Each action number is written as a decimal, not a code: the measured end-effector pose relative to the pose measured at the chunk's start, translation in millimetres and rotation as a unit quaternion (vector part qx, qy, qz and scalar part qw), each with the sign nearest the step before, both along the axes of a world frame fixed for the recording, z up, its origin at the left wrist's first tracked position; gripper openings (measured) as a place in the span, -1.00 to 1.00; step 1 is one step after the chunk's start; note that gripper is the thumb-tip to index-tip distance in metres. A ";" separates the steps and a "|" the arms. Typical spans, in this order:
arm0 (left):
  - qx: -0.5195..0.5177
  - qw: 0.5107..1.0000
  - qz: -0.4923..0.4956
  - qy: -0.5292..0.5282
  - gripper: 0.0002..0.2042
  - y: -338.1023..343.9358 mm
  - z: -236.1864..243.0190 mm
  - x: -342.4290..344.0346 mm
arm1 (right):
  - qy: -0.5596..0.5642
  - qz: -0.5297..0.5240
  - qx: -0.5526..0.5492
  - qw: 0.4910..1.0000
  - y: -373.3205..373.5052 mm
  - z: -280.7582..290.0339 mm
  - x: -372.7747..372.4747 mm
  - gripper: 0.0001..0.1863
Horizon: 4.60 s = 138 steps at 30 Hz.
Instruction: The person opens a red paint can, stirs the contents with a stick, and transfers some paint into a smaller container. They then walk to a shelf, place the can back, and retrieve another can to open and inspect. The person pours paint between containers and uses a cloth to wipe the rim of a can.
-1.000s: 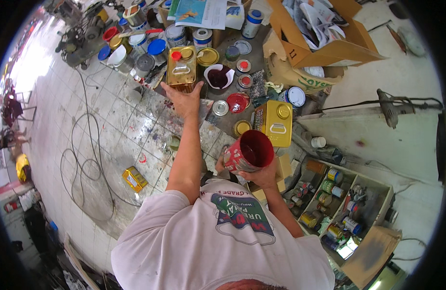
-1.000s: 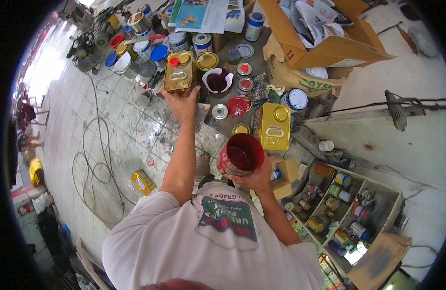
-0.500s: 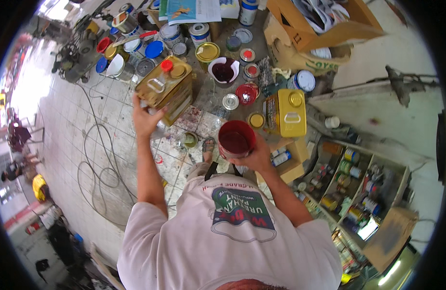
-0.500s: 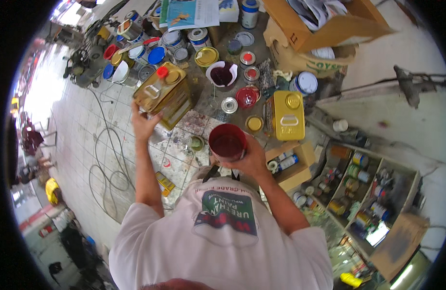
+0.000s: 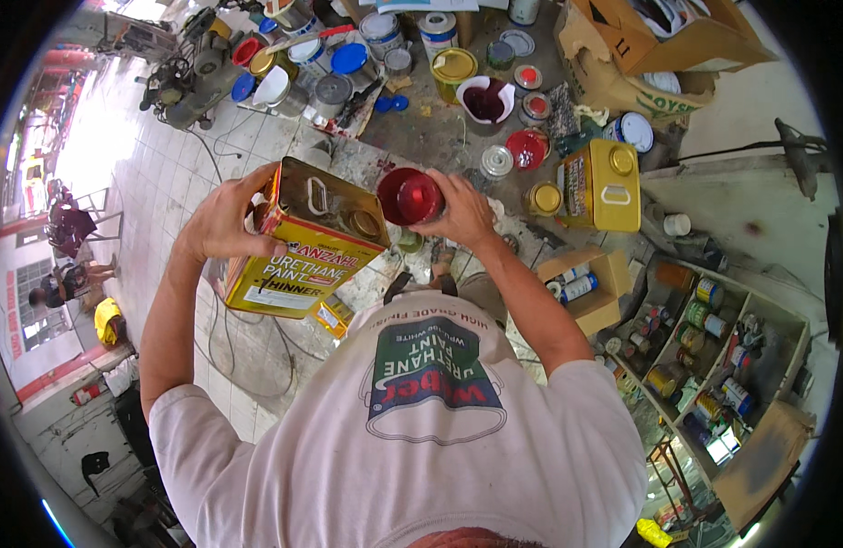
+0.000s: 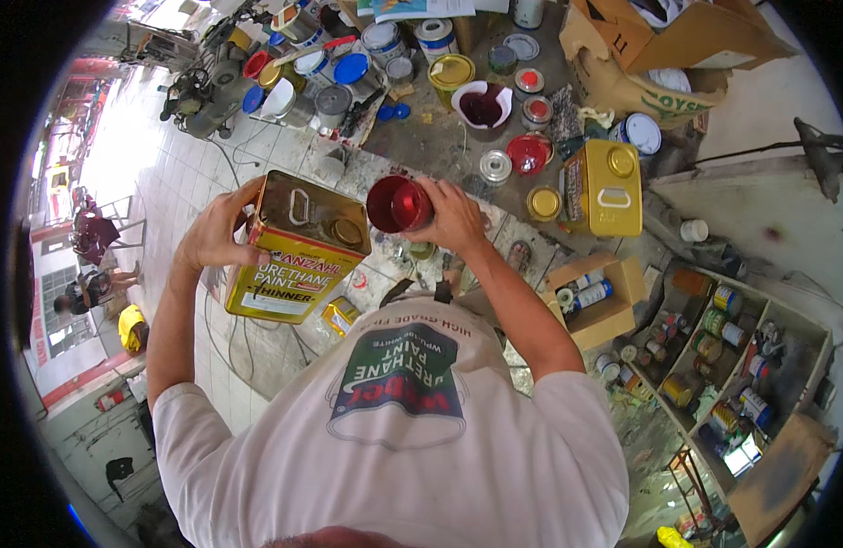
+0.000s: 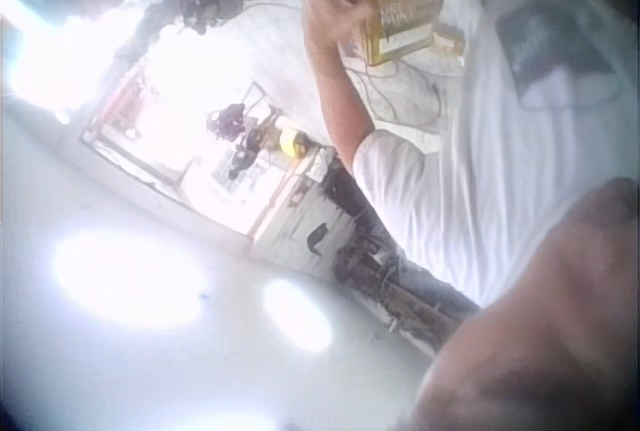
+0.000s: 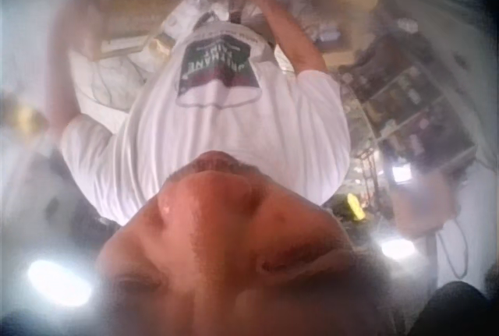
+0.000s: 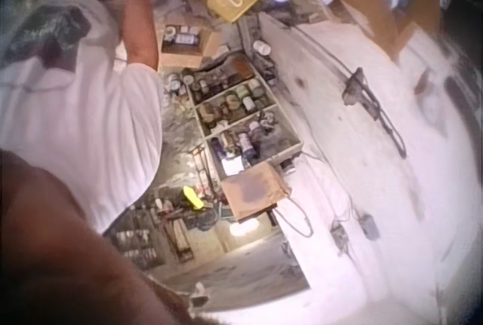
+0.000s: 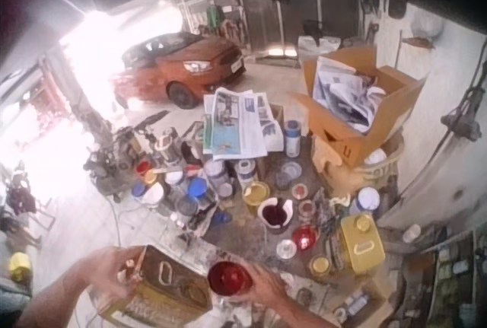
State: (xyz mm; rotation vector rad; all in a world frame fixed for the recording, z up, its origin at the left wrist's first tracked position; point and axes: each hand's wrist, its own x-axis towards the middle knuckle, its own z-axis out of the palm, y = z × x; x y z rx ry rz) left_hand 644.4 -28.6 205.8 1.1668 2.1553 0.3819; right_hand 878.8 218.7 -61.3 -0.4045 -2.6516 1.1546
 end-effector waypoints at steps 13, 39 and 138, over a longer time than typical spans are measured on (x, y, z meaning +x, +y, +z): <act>-0.112 0.991 -0.074 -0.024 -0.10 40.0 -5.9 -0.5 | 0.003 0.008 -0.026 1.000 -33.3 -19.1 -2.4 0.17; -0.153 0.982 -0.114 0.007 -0.17 57.7 0.1 -7.7 | 0.004 0.023 -0.041 0.999 -32.1 -27.1 -3.8 0.16; -0.166 0.882 -0.383 0.221 -0.83 149.8 -142.3 136.4 | 0.026 -0.010 0.001 1.000 0.9 22.4 65.1 0.09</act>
